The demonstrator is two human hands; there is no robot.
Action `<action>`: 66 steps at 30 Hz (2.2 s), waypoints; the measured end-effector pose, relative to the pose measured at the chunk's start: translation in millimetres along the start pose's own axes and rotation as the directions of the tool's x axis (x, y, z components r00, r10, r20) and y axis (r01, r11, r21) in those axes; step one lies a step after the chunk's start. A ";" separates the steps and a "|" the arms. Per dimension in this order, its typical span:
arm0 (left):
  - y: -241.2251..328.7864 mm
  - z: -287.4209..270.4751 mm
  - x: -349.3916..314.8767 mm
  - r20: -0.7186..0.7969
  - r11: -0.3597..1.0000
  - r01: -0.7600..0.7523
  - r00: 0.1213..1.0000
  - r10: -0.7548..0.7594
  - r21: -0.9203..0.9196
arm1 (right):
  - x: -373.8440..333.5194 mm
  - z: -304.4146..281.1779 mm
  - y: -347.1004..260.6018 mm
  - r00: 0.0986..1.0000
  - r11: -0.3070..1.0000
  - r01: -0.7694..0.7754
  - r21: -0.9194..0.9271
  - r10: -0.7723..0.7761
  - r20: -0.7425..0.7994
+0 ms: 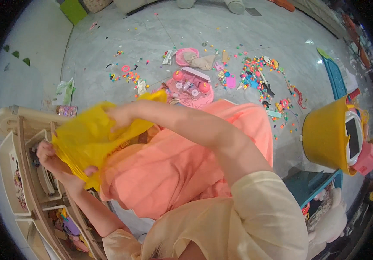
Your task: The person cleans up the floor by picking up scattered toys, beads, and small accessories and putting them into a yellow plastic bag and shelf storage bins by hand.
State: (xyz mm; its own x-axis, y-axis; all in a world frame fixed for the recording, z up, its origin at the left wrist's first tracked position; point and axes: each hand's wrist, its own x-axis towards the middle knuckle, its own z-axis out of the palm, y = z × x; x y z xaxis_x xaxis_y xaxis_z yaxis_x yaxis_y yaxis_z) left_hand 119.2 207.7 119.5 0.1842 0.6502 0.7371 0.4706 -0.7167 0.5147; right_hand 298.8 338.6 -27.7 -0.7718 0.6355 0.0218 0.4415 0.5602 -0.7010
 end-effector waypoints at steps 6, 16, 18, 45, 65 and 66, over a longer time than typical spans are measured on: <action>4.2 -36.0 45.4 -0.041 0.860 -0.318 0.931 0.363 0.399 | 27.6 -100.7 -7.8 0.899 0.839 -0.124 -0.530 -0.131 -0.419; -82.3 121.7 -40.5 0.196 0.970 0.213 0.953 -0.233 0.118 | -217.1 -40.6 158.7 -0.227 0.932 -0.243 0.269 0.215 -0.950; -82.8 133.2 -33.9 0.284 0.947 0.297 0.903 -0.321 0.126 | -285.6 8.1 217.3 -0.306 0.663 -0.473 0.581 0.495 -0.814; -99.0 135.0 -50.3 0.171 0.916 0.223 0.941 -0.291 0.332 | -250.0 75.7 251.3 -0.016 0.247 -0.806 0.539 0.899 -0.437; -102.7 136.3 -48.6 0.167 0.905 0.317 0.913 -0.372 0.284 | -240.0 90.3 249.1 -0.092 0.436 -0.470 0.767 0.841 -0.534; -102.6 136.0 -48.9 0.160 0.902 0.321 0.913 -0.376 0.289 | -237.7 91.0 241.9 -0.083 0.440 -0.471 0.764 0.841 -0.535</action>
State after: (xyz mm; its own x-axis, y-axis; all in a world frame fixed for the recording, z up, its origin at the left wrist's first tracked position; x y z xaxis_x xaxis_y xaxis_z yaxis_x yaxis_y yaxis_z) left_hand 179.3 283.7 -28.8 0.1293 0.9035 0.4087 0.7327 -0.3647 0.5745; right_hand 547.4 274.7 -267.4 0.6799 0.7026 -0.2097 0.2082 -0.4593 -0.8635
